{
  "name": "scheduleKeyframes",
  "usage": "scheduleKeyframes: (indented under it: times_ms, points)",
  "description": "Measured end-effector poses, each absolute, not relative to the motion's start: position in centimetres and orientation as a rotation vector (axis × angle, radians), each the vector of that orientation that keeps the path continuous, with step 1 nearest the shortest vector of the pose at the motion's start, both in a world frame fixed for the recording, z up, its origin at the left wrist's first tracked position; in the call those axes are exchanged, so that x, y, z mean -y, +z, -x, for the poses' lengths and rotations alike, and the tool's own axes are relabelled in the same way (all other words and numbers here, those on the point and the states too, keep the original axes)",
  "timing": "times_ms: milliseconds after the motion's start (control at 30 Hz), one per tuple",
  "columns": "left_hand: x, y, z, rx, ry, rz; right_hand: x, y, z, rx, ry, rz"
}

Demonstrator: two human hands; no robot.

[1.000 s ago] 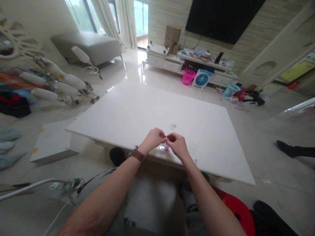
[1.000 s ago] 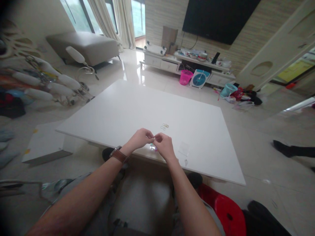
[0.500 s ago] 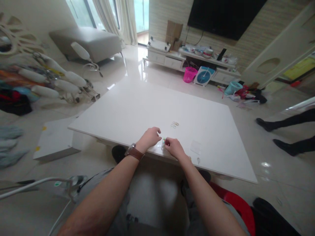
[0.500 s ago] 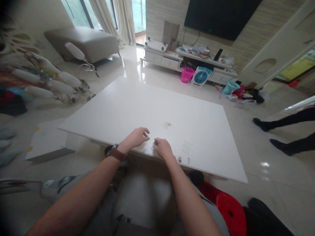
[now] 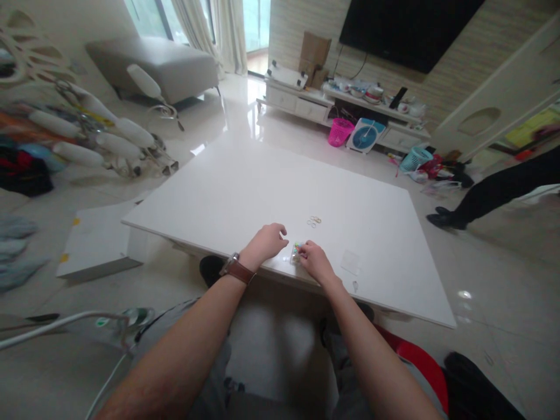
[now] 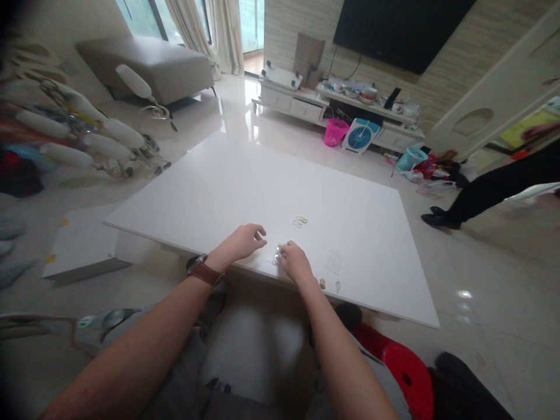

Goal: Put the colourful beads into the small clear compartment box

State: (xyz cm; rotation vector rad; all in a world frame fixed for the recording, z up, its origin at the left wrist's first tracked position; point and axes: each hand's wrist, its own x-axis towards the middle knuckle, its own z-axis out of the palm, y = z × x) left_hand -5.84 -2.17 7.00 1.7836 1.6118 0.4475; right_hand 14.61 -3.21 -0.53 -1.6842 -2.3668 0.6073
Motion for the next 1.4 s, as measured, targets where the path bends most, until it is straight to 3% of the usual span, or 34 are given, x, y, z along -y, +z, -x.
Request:
scheduleKeyframes:
  times_ms: [267,667,1000,1400]
  points:
    - [2.4,6.8,5.5,-1.592,0.42,-1.8,3.7,-0.3,-14.2,2.493,0.515,1.65]
    - [2.3,8.2,5.2,-1.588,0.418,-1.774,-0.3,-1.8,-19.7,2.028,0.457,2.023]
    - [2.7,9.3,6.8,-1.579,0.426,-1.773,-10.7,-1.7,-20.7,2.217,0.359,2.032]
    - [2.6,9.5,7.8,-1.594,0.413,-1.763,-12.5,-1.9,-20.2,2.391,0.404,2.169]
